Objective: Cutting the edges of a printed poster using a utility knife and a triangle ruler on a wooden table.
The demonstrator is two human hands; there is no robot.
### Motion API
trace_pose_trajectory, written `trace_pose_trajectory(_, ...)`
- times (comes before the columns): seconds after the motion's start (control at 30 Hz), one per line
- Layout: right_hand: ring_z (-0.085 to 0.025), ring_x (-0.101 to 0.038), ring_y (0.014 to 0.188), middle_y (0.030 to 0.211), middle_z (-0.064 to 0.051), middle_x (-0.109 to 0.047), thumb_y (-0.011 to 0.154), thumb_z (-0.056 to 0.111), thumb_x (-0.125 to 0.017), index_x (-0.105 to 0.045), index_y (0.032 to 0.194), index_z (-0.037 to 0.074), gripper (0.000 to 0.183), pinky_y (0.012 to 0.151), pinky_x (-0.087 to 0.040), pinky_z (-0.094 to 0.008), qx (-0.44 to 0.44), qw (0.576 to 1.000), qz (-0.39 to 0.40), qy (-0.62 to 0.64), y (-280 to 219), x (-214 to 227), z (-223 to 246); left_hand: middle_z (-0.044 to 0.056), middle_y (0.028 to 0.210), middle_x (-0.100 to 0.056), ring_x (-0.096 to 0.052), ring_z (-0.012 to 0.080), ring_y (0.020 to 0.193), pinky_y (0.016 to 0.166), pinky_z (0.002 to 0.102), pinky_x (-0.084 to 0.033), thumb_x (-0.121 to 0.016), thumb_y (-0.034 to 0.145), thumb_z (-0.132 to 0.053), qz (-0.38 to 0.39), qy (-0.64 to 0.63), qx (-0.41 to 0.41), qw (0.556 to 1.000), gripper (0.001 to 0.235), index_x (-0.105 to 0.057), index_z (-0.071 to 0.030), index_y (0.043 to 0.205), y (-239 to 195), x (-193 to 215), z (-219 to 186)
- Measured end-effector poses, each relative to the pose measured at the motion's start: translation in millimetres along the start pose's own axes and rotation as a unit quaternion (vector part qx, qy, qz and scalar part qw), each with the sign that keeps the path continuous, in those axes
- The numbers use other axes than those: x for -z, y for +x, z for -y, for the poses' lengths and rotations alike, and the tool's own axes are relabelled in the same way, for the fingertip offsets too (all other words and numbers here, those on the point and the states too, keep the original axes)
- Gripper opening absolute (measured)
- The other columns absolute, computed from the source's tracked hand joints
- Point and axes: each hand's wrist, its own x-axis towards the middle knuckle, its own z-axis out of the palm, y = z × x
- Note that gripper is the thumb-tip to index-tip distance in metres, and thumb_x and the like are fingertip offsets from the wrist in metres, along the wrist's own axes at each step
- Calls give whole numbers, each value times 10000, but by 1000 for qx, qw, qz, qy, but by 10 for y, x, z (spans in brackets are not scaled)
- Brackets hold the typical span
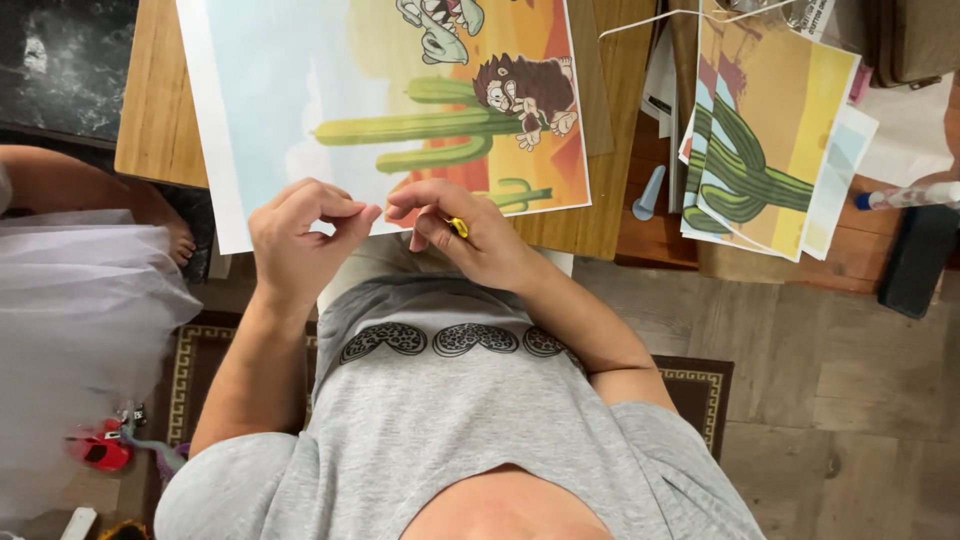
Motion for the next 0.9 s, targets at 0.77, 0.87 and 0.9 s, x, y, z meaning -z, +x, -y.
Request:
trace_pose_trajectory(0.77, -155, -747, 825, 1127, -78, -717, 1096, 133, -532, -620, 1321, 63, 251, 850, -584, -323, -11, 1000, 9, -1, 34, -7, -80, 54, 719, -690, -630, 182, 587, 616, 300, -552, -810, 1016, -56, -5, 19, 36, 999, 104, -789, -41, 916, 13, 104, 31)
trace_pose_trajectory(0.87, -159, -749, 824, 1129, -80, -717, 1095, 132, -533, -620, 1320, 61, 251, 848, -585, -324, -12, 1000, 10, 0, 30, -10, -85, 40, 697, -677, -622, 180, 587, 637, 297, -554, -793, 1021, -59, -3, 18, 43, 999, 85, -799, -49, 937, 14, 110, 10)
trace_pose_trajectory(0.9, -160, -748, 825, 1131, -81, -716, 1095, 132, -534, -619, 1321, 60, 252, 847, -586, -325, -12, 1000, 10, 0, 31, -9, -82, 39, 697, -675, -617, 183, 593, 656, 296, -556, -785, 1022, -54, -3, 15, 45, 999, 75, -803, -47, 949, 14, 113, 3)
